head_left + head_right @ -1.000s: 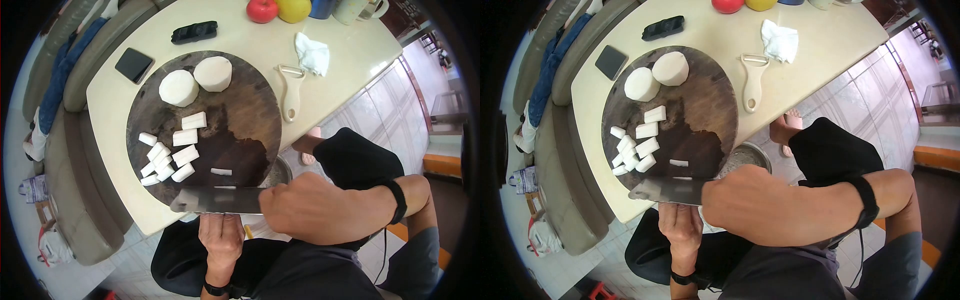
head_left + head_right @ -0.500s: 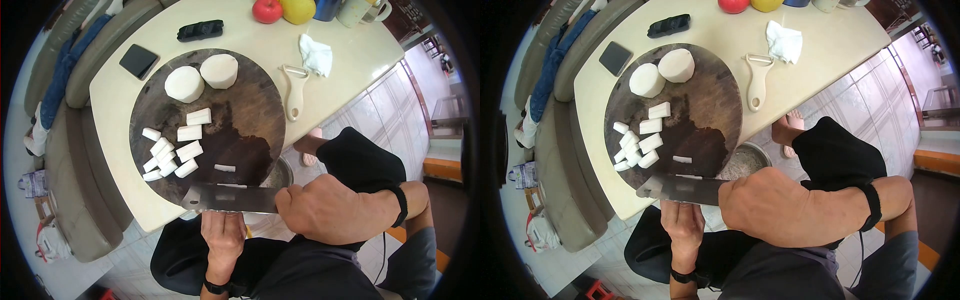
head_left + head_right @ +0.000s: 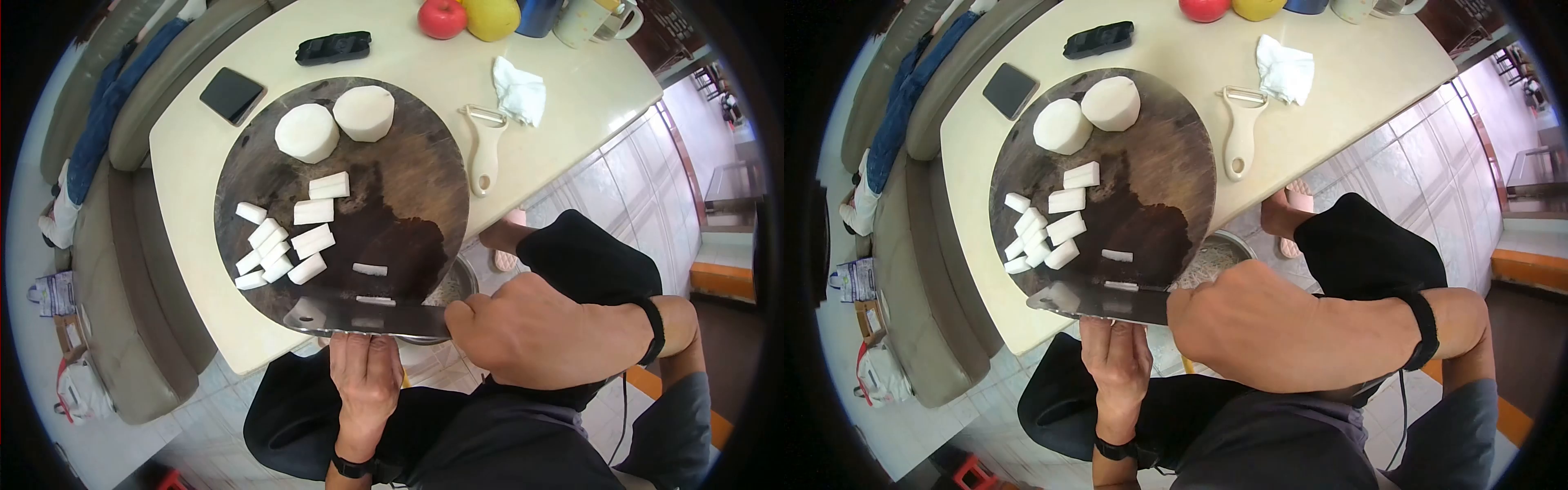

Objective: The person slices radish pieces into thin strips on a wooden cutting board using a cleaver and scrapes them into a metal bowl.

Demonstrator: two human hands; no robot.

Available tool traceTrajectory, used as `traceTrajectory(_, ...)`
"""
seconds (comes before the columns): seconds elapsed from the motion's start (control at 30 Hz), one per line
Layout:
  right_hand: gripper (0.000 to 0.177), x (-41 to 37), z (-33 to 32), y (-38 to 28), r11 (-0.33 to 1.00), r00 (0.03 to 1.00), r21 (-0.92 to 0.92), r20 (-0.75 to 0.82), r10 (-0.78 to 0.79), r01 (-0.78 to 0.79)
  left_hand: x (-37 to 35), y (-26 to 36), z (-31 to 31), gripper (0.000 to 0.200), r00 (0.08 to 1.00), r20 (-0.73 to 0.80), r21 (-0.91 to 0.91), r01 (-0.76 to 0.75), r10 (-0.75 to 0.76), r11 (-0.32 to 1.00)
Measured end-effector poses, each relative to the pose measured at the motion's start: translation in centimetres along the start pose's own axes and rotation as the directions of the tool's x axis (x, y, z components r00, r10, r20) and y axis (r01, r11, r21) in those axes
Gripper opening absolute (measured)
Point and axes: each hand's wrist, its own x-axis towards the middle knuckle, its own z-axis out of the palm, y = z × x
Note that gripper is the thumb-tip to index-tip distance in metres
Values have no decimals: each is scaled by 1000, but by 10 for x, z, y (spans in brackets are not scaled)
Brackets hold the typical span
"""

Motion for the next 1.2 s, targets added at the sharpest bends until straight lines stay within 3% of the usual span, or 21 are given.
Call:
traceTrajectory(0.2,16,-3,7,-7,986,998,-154,12,61,-59,1,-1,2,24,999,-23,31,-25,26,999)
traceTrajectory(0.27,18,0,10,-9,980,1000,-197,17,-9,12,2,0,0,25,1000,-19,31,-20,21,999)
traceTrajectory(0.37,18,8,9,-4,996,998,-74,-31,-53,50,4,1,2,25,999,-34,15,-21,22,1000)
traceTrajectory(0.8,19,-7,10,-3,996,999,-80,-37,32,-35,-1,0,2,28,1000,-23,3,2,-2,1000)
traceTrajectory(0.97,19,4,8,1,996,996,-44,-25,-84,83,1,0,3,29,999,-50,2,-21,22,1000)
traceTrajectory(1.07,20,9,17,-4,993,998,-113,-53,-45,39,4,1,3,26,998,-58,9,-26,27,1000)
traceTrajectory(1.2,21,3,12,4,997,998,-74,-62,-20,15,4,0,0,24,998,-63,-8,12,-13,1000)
